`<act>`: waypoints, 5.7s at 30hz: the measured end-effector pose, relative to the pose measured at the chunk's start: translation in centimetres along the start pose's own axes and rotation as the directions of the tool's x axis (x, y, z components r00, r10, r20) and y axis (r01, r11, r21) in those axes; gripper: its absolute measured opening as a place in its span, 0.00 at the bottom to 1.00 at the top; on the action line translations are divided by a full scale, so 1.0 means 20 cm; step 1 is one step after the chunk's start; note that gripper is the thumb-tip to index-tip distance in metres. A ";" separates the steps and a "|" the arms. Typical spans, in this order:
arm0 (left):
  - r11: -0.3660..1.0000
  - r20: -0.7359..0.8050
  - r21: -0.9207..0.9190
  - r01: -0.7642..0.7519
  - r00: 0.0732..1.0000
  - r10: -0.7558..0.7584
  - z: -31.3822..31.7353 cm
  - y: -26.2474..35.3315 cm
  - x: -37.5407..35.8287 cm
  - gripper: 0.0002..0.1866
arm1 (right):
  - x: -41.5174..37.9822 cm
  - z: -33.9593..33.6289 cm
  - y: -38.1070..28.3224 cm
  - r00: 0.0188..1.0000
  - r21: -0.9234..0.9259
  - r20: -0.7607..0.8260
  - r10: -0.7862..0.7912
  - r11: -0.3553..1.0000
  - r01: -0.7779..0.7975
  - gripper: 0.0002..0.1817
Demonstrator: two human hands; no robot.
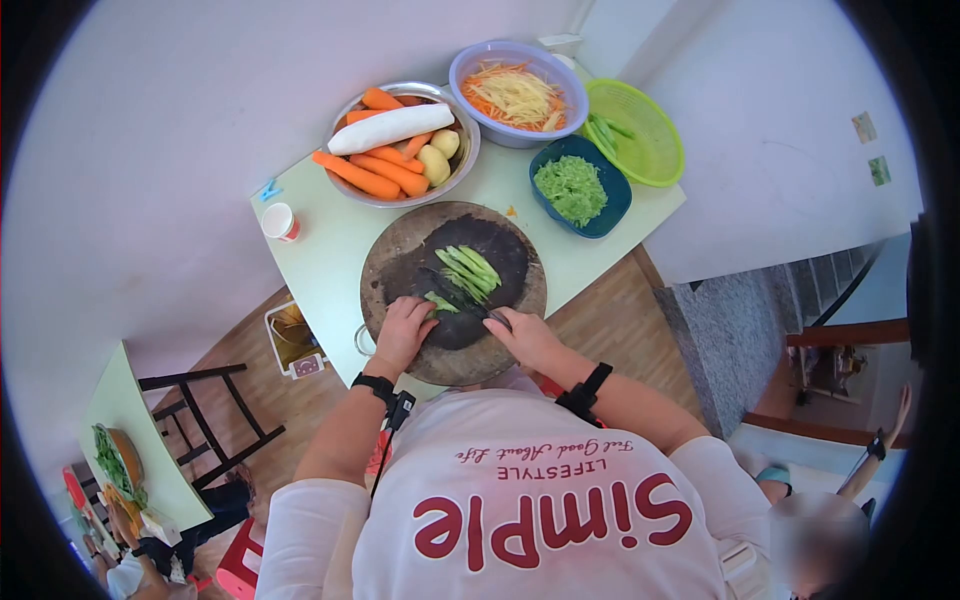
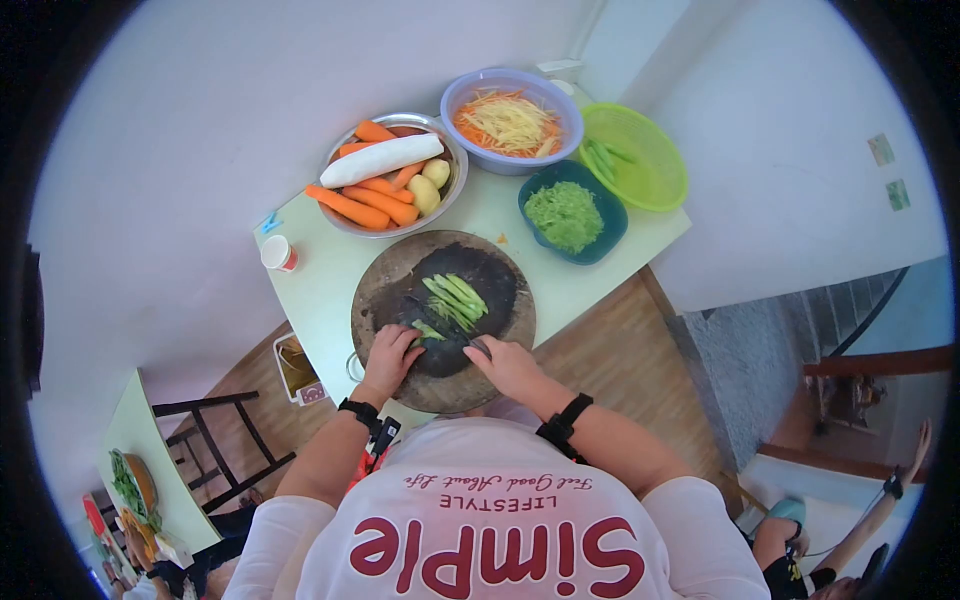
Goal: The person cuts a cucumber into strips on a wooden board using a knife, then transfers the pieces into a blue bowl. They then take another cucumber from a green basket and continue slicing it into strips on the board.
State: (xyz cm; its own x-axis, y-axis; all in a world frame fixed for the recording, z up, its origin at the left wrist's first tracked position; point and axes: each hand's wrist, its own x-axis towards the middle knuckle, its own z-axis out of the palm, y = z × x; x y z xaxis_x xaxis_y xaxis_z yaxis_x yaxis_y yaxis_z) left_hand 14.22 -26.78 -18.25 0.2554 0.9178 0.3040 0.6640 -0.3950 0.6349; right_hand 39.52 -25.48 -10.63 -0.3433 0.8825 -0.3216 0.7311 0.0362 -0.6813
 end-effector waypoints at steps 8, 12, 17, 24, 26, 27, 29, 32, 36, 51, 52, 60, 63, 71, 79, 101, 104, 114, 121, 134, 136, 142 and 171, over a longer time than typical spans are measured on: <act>0.974 0.056 0.167 0.151 0.985 -0.162 -0.06 0.08 0.00 0.15 | -0.02 -0.04 -0.07 1.000 -0.074 0.003 -0.028 0.997 0.029 0.23; 0.974 0.037 0.151 0.167 0.984 -0.175 -0.03 0.04 -0.05 0.13 | -0.02 -0.03 -0.02 0.999 -0.057 -0.018 -0.051 0.997 0.050 0.23; 0.993 0.122 0.023 0.120 0.985 -0.121 -0.03 -0.01 -0.06 0.08 | -0.02 -0.06 -0.05 0.999 -0.055 0.031 -0.015 0.998 0.016 0.23; 0.993 0.000 -0.073 0.098 0.995 -0.098 0.01 0.02 0.09 0.06 | -0.02 -0.05 -0.05 0.999 -0.077 0.025 -0.021 0.997 0.023 0.24; 0.982 -0.010 -0.035 0.187 0.982 -0.187 0.07 -0.01 0.10 0.06 | -0.02 -0.05 -0.05 0.998 -0.082 0.066 0.014 0.997 -0.008 0.24; 0.982 -0.009 -0.037 0.187 0.982 -0.187 0.07 0.01 0.10 0.06 | -0.02 -0.05 -0.05 0.998 -0.084 0.066 0.016 0.996 -0.010 0.24; 0.946 -0.114 -0.179 0.269 0.950 -0.292 0.07 0.05 0.09 0.06 | -0.02 -0.04 -0.04 0.998 -0.080 0.058 0.002 0.997 0.003 0.24; 0.992 -0.145 -0.084 0.098 0.983 -0.109 0.09 0.02 0.03 0.08 | -0.02 -0.04 -0.03 0.999 -0.068 0.054 0.001 0.998 0.003 0.24; 0.997 -0.129 -0.057 0.052 0.990 -0.059 0.09 0.02 0.02 0.07 | -0.02 -0.05 -0.04 0.998 -0.065 0.058 0.007 0.998 -0.003 0.24; 0.999 -0.133 0.012 0.049 0.990 -0.047 0.10 0.00 0.03 0.08 | -0.03 -0.07 -0.12 0.998 -0.113 0.042 -0.054 0.992 0.058 0.24; 0.999 -0.127 0.019 0.050 0.991 -0.047 0.10 0.00 0.03 0.07 | -0.03 -0.07 -0.12 0.997 -0.140 0.058 -0.049 0.988 0.057 0.23; 0.999 -0.126 0.020 0.044 0.991 -0.041 0.09 0.02 0.03 0.07 | -0.04 -0.06 -0.15 0.997 -0.230 0.082 -0.010 0.973 0.028 0.23; 0.999 -0.128 0.024 0.040 0.991 -0.036 0.09 0.02 0.03 0.09 | -0.04 -0.05 -0.15 0.997 -0.242 0.079 -0.015 0.970 0.034 0.23; 0.999 -0.136 0.039 0.031 0.990 -0.025 0.10 0.01 0.04 0.07 | -0.02 0.01 -0.04 0.999 -0.271 0.026 -0.040 0.962 0.045 0.24; 1.000 -0.158 0.010 0.026 0.987 -0.024 0.09 0.01 0.04 0.07 | -0.02 0.01 -0.02 1.000 -0.148 0.010 0.020 0.989 -0.018 0.24; 0.999 -0.153 0.039 0.026 0.988 -0.020 0.10 0.00 0.03 0.06 | -0.02 0.00 -0.03 0.998 -0.170 0.059 -0.019 0.985 0.028 0.25; 0.997 -0.147 0.033 0.070 0.987 -0.064 0.10 0.02 0.02 0.05 | -0.02 0.01 0.01 0.999 -0.085 0.043 0.023 0.996 -0.019 0.25; 0.998 -0.149 0.021 0.055 0.988 -0.052 0.10 0.01 0.02 0.06 | -0.07 -0.03 -0.06 0.997 -0.083 0.012 -0.082 0.993 0.082 0.24; 0.996 -0.123 0.052 0.077 0.990 -0.071 0.09 0.02 0.02 0.06 | -0.07 -0.01 -0.07 0.994 -0.191 0.016 -0.106 0.976 0.107 0.23; 0.999 -0.114 0.017 0.037 0.993 -0.035 0.07 -0.01 -0.01 0.05 | -0.03 0.01 0.01 0.999 -0.106 0.022 -0.024 0.994 0.026 0.25; 0.999 -0.116 0.021 0.041 0.993 -0.038 0.07 0.00 -0.01 0.05 | -0.05 -0.03 -0.06 0.999 -0.115 0.023 -0.032 0.993 0.034 0.25; 0.997 -0.114 0.058 0.059 0.992 -0.052 0.07 -0.01 -0.01 0.05 | -0.06 -0.01 -0.06 0.996 -0.177 0.063 -0.058 0.982 0.068 0.25; 0.957 0.443 0.180 -0.227 0.888 0.127 0.12 0.07 0.62 0.25 | -0.34 -0.25 0.17 0.957 0.123 -0.233 0.172 0.982 -0.146 0.22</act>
State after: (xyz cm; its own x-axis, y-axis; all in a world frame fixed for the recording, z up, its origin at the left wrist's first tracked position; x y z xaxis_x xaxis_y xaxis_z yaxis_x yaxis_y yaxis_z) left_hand 19.96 -15.84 -15.29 0.6224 0.7819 0.0359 0.7041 -0.5793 0.4107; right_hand 47.25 -28.93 -7.45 -0.0657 0.9601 -0.2719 0.6957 -0.1512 -0.7022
